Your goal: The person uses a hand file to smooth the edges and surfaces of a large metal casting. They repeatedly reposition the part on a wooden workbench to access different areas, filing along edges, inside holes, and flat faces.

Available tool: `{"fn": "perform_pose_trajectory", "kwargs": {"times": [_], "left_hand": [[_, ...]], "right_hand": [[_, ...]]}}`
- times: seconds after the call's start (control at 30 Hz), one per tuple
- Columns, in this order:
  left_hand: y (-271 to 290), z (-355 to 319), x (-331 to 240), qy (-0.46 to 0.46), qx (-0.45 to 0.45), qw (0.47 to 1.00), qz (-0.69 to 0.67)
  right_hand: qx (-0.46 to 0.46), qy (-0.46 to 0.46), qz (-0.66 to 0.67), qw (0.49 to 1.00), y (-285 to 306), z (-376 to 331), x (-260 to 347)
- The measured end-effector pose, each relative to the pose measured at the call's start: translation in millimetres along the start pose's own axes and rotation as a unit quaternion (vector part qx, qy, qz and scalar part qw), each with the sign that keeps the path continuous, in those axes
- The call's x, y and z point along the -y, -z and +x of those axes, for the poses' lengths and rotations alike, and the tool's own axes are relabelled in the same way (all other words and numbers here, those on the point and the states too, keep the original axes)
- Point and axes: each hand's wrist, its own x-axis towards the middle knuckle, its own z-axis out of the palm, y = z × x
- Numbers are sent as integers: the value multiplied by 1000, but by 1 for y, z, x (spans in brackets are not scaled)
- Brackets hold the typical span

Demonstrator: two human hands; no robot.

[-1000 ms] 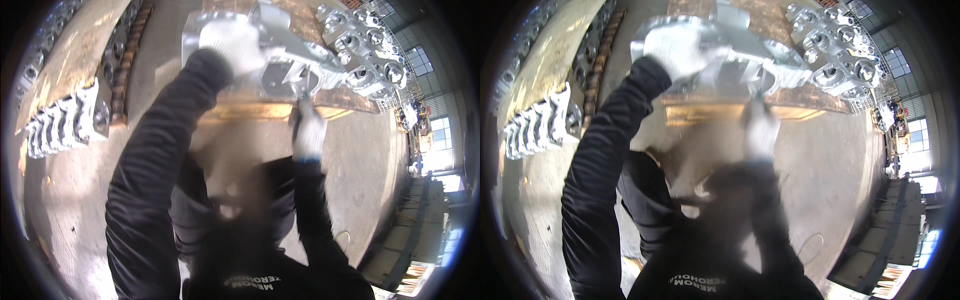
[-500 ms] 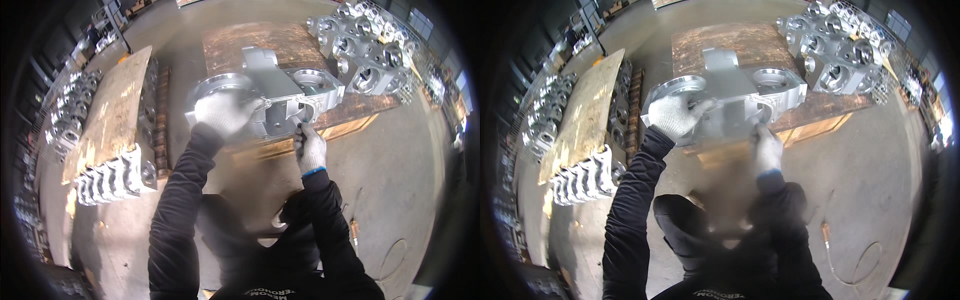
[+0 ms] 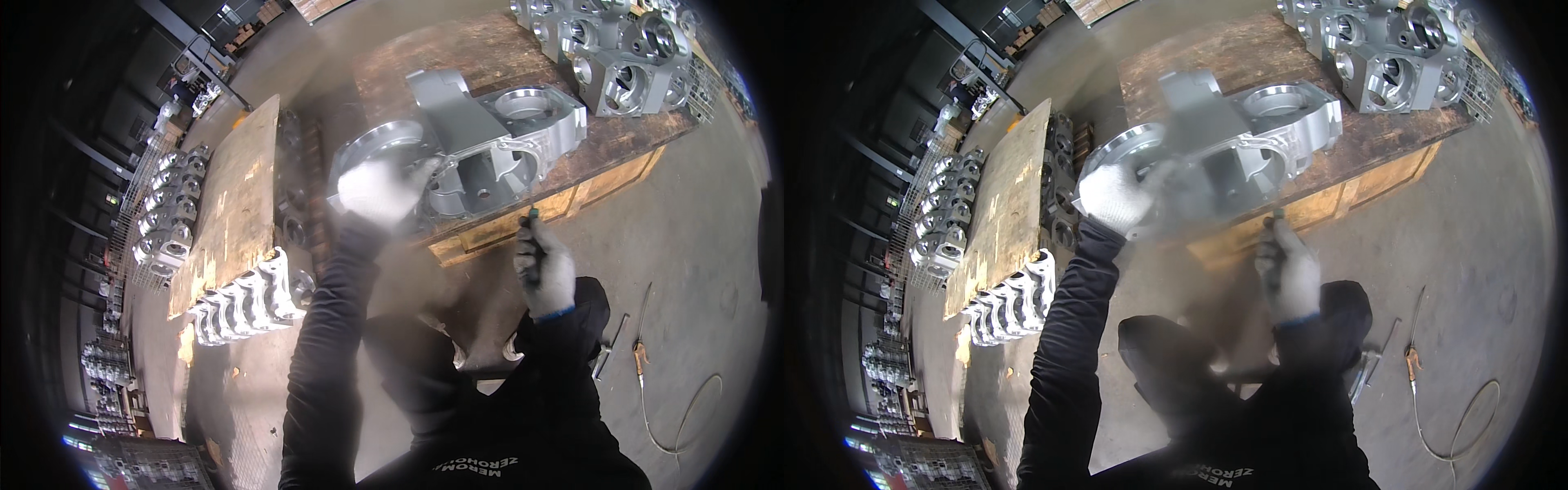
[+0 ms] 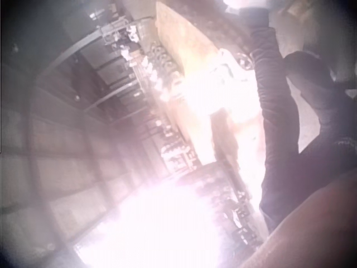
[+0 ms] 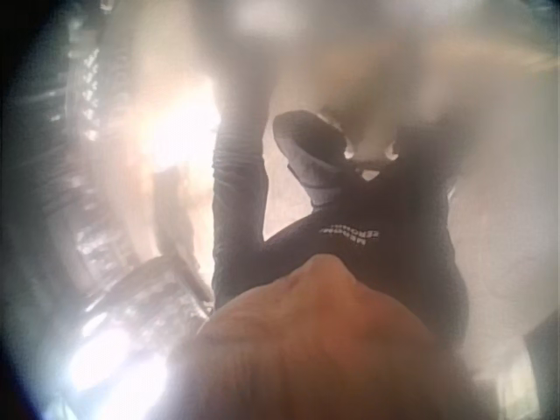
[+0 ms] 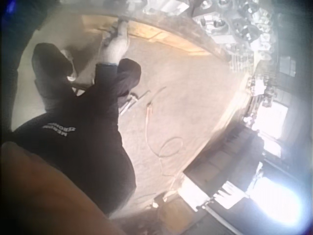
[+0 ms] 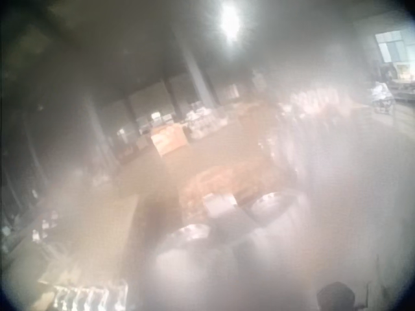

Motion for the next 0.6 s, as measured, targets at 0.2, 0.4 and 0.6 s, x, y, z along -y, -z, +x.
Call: {"fn": "perform_pose_trajectory", "kwargs": {"times": [0.2,0.4,0.6], "left_hand": [[-5,0,0,-14,-25,999,-32],[-14,8,12,-35,-65,992,98],[-21,10,34,46,-6,992,119]], "right_hand": [[-11,154,-285,946,38,-2,-53],[60,233,-542,805,44,-48,-62],[192,-27,-269,943,43,-44,-67]]}}
